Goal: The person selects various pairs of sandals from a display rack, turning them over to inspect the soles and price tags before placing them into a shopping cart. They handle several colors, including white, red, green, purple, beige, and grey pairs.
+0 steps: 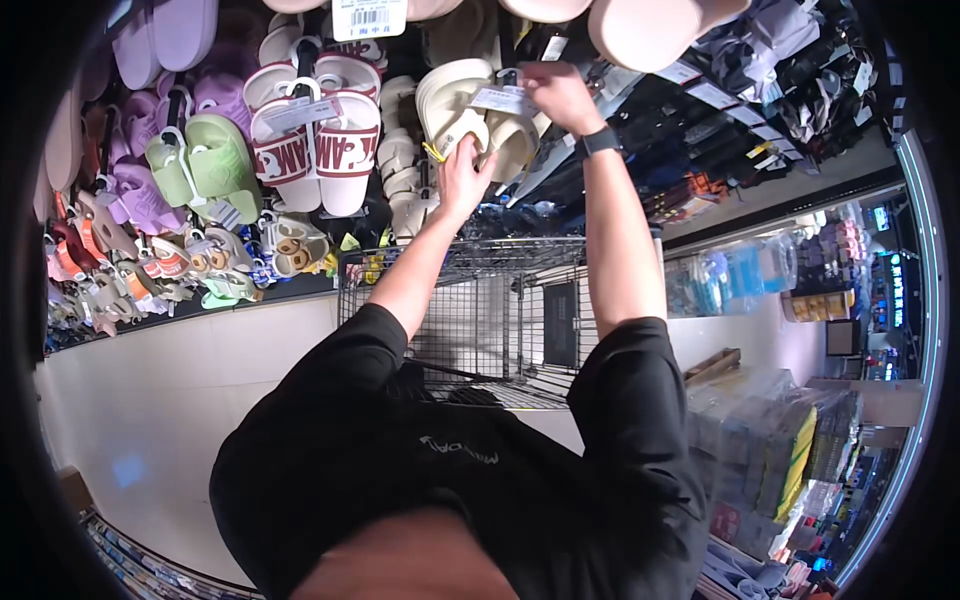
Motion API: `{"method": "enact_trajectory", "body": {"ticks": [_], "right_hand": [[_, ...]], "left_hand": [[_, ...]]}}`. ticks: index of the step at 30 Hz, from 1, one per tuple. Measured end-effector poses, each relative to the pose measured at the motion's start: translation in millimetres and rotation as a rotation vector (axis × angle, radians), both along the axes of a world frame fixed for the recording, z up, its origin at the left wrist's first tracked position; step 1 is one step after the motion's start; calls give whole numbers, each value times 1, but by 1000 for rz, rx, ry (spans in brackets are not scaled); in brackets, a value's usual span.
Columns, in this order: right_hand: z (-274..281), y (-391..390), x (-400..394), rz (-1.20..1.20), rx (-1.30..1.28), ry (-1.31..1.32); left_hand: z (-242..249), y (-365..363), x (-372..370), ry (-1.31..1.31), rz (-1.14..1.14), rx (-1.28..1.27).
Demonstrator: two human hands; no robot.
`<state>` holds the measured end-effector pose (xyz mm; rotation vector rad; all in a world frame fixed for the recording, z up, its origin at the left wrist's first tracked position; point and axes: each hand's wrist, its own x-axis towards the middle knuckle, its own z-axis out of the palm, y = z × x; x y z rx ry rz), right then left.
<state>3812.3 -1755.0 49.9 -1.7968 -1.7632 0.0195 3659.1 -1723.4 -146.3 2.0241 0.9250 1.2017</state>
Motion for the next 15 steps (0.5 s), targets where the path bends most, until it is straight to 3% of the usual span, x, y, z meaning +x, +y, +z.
{"method": "enact_trajectory", "body": {"ticks": [5,8,11,15], "right_hand": [[2,-8,7,7,13,191],[7,-14,7,-81,-29,310],[1,-14,22,-76,-10,321],[7,-21,36,-69,-78,574]], "left_hand": [[18,4,3,-1,46,192],[32,-1,5,24,20,97],[48,-6,2,-53,2,157],[68,-14,-3,-91,1,238]]}}
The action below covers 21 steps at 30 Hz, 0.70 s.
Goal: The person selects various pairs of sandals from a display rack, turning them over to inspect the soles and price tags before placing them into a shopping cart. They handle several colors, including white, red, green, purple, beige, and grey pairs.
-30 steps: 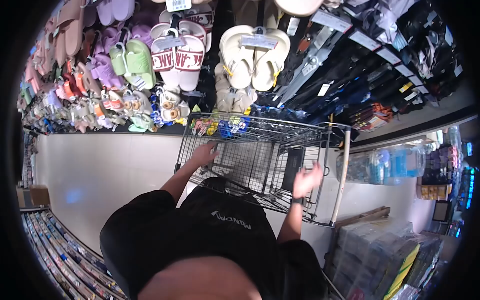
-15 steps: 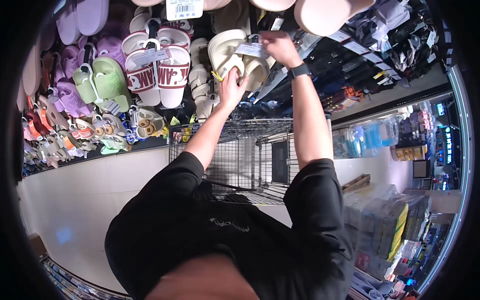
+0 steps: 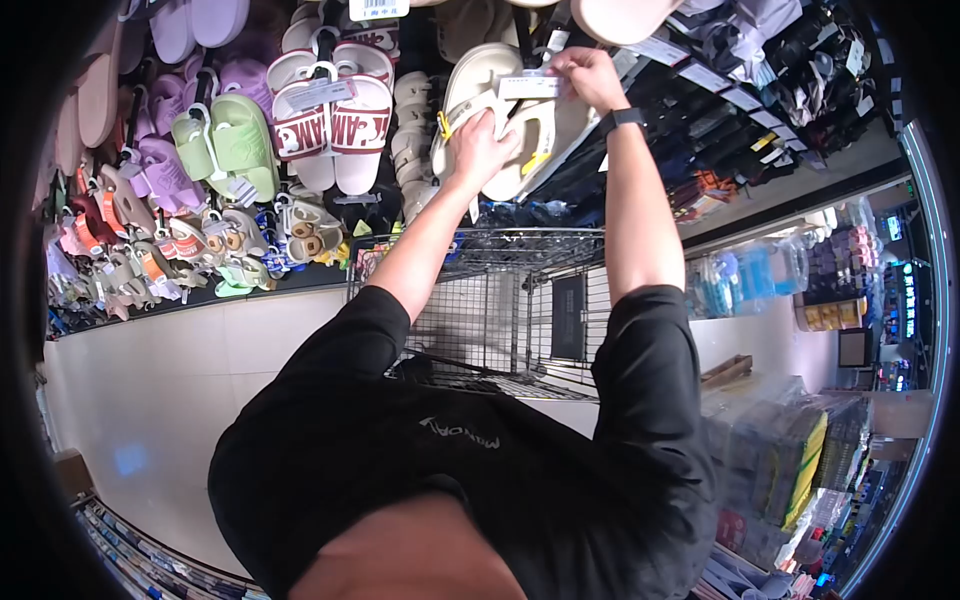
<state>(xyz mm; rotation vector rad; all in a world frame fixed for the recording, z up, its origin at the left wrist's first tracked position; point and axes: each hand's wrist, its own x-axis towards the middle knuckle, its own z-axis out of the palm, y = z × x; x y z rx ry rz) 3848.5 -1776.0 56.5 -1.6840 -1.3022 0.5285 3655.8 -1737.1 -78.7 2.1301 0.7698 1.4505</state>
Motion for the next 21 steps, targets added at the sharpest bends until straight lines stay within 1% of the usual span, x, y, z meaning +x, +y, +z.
{"method": "enact_trajectory", "body": {"ticks": [1,5,8,9,11,13,14,15,16,17,18,19,21], "right_hand": [[-3,-1,3,-14,-16,31],[-30,-22,5,-63,-92,153],[-65,-49,-9,-148,-202,150],[-77,-61,-16,-149,-199,169],[-90,-95,-45,-275,-6,98],[-94,-143,-68,-412,331,69],[-91,-173,-84,-494,469,209],[-91,-203,-98,-577,605,352],[-115,-234,-94,-607,612,468],[-152,-263,-89,-640,621,586],[-196,-280,-93,-644,486,642],[-234,-296,-98,-649,354,696],[-272,-313,-135,-506,56,986]], "left_hand": [[3,-1,0,11,2,17],[4,-14,-6,264,-9,-111],[-22,-38,-18,393,-50,-238],[-30,-51,-27,391,-73,-259],[-51,-74,-42,340,-104,-250],[-77,-86,-54,154,-173,-381],[-95,-90,-61,59,-204,-447],[-126,-85,-64,10,-248,-472],[-116,-95,-74,-226,-366,-745],[-90,-110,-86,-465,-480,-1014],[-65,-118,-101,-516,-615,-1225],[-88,-111,-104,-678,-690,-1329],[-49,-129,-115,-917,-724,-1639]]}}
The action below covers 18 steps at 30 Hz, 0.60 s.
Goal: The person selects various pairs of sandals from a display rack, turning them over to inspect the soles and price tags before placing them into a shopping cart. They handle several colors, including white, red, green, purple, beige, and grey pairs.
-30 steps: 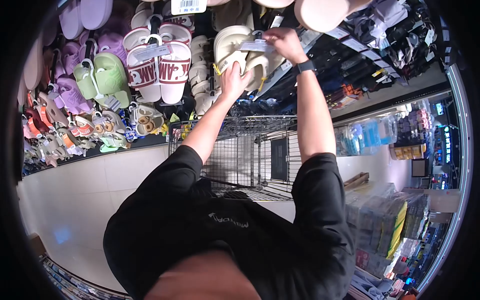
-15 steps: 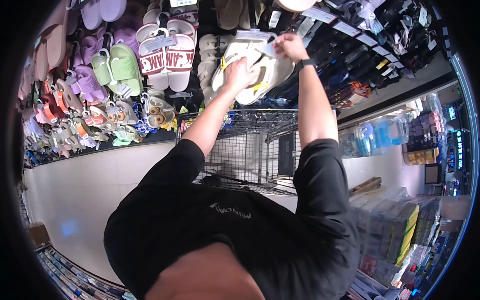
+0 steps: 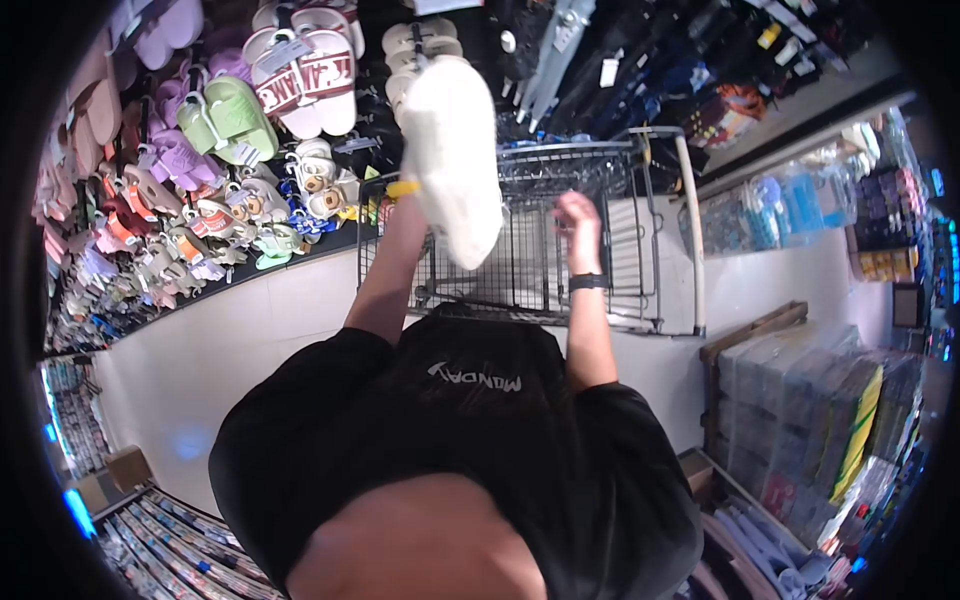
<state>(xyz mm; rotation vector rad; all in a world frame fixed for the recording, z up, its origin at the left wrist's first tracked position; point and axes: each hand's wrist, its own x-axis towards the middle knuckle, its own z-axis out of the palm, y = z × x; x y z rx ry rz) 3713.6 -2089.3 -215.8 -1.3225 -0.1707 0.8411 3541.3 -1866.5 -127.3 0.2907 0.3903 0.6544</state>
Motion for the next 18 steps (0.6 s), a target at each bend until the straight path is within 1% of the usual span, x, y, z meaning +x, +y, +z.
{"method": "enact_trajectory", "body": {"ticks": [1,2,5,8,9,10,12,13,14,16,17,18], "right_hand": [[-2,-3,-24,57,46,151],[0,-4,-49,116,94,303],[18,-6,-90,331,596,637],[52,-13,-99,123,605,808],[65,-15,-99,74,602,760],[70,-19,-92,51,671,756],[93,-36,-82,183,856,815],[95,-45,-73,250,835,790],[96,-54,-71,320,786,632],[98,-67,-66,412,604,364],[100,-76,-70,399,548,278],[97,-81,-73,393,429,225]], "left_hand": [[14,-8,-5,-60,-17,-102],[21,-16,-6,-102,-20,-147],[42,-38,-15,-213,-29,-92],[54,-60,-24,-271,-20,-2],[58,-69,-30,-272,-12,23],[59,-75,-31,-279,-2,46],[66,-87,-39,-286,16,98],[68,-92,-45,-284,29,123],[71,-97,-50,-278,42,145],[74,-107,-60,-246,68,182],[75,-112,-64,-235,79,197],[77,-116,-69,-214,92,211]]}}
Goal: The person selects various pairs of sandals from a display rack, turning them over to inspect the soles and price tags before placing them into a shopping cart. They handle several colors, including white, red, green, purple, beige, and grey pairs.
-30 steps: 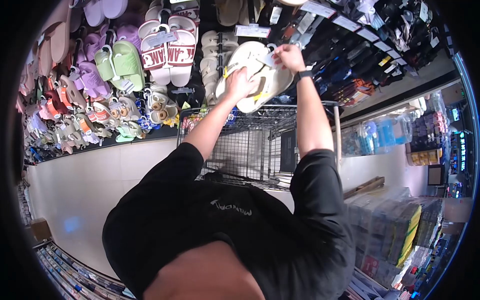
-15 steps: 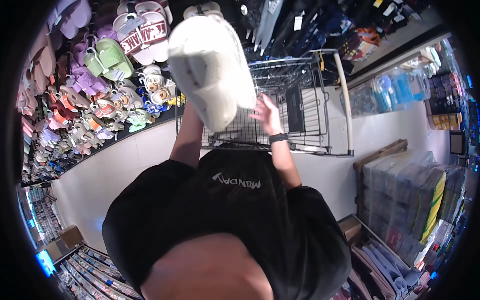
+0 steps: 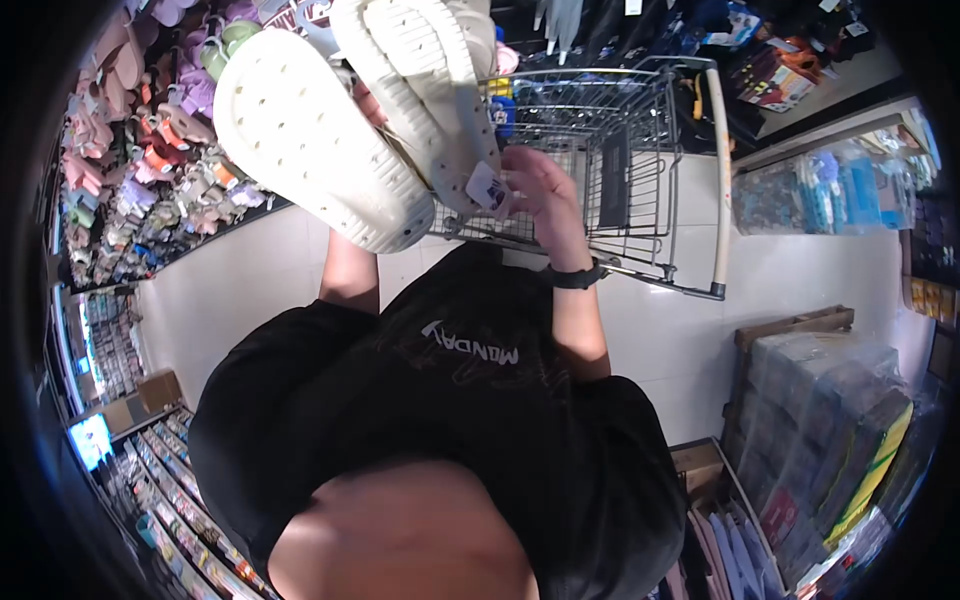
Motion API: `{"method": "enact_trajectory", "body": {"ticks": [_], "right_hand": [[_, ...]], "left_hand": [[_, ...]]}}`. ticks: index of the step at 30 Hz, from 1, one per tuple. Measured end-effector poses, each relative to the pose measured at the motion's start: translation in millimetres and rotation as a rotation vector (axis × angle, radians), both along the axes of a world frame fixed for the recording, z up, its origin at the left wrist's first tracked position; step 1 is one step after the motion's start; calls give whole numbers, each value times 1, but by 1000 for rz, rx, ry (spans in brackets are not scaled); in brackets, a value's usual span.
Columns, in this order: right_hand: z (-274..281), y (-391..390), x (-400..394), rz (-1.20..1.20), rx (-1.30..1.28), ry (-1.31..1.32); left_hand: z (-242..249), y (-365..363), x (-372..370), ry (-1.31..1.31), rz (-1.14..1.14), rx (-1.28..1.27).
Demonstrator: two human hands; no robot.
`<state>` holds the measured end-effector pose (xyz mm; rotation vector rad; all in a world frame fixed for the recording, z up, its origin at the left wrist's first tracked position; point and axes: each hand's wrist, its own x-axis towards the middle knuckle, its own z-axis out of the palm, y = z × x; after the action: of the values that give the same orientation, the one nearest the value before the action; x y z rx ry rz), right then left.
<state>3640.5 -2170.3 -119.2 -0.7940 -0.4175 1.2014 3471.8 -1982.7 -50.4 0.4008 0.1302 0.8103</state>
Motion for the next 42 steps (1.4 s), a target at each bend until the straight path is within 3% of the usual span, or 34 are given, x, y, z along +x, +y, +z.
{"method": "enact_trajectory", "body": {"ticks": [2,8,12,18,21,24,28,31,32,34,36,37,38,39,40,41,42], "right_hand": [[-2,-12,-4,91,-39,-153],[5,-22,-17,103,82,-27],[7,-19,-16,55,147,-90],[14,-9,-24,43,27,-53],[22,3,-33,-489,90,-939],[23,15,-35,-741,149,-1410],[17,42,-46,-797,158,-1467],[3,60,-54,-644,-78,-1289],[-13,69,-55,-568,-184,-1164],[-61,75,-50,-441,-320,-1171],[-134,51,-48,-248,-575,-1591],[-182,29,-50,-49,-760,-1617],[-213,10,-58,154,-947,-1621],[-214,2,-71,305,-1066,-1631],[-214,-1,-81,449,-1183,-1632],[-214,-2,-87,337,-1178,-1670],[-219,-3,-90,223,-1169,-1706]], "left_hand": [[3,-6,-8,37,24,21],[6,-3,-23,172,73,58],[5,7,-25,253,64,73],[-7,22,-36,302,85,56],[-16,38,-38,323,83,42],[-30,60,-35,335,53,32],[-62,95,-30,341,23,-12],[-108,121,-27,402,44,-45],[-127,127,-27,454,57,-57],[-184,138,-27,587,88,-69],[-261,134,-30,855,101,-18],[-303,126,-34,1008,95,28],[-320,111,-42,943,129,245],[-383,113,-52,1218,29,433],[-386,113,-36,1572,-47,241],[-451,102,-38,1410,130,71],[-464,111,-28,1571,80,90]]}}
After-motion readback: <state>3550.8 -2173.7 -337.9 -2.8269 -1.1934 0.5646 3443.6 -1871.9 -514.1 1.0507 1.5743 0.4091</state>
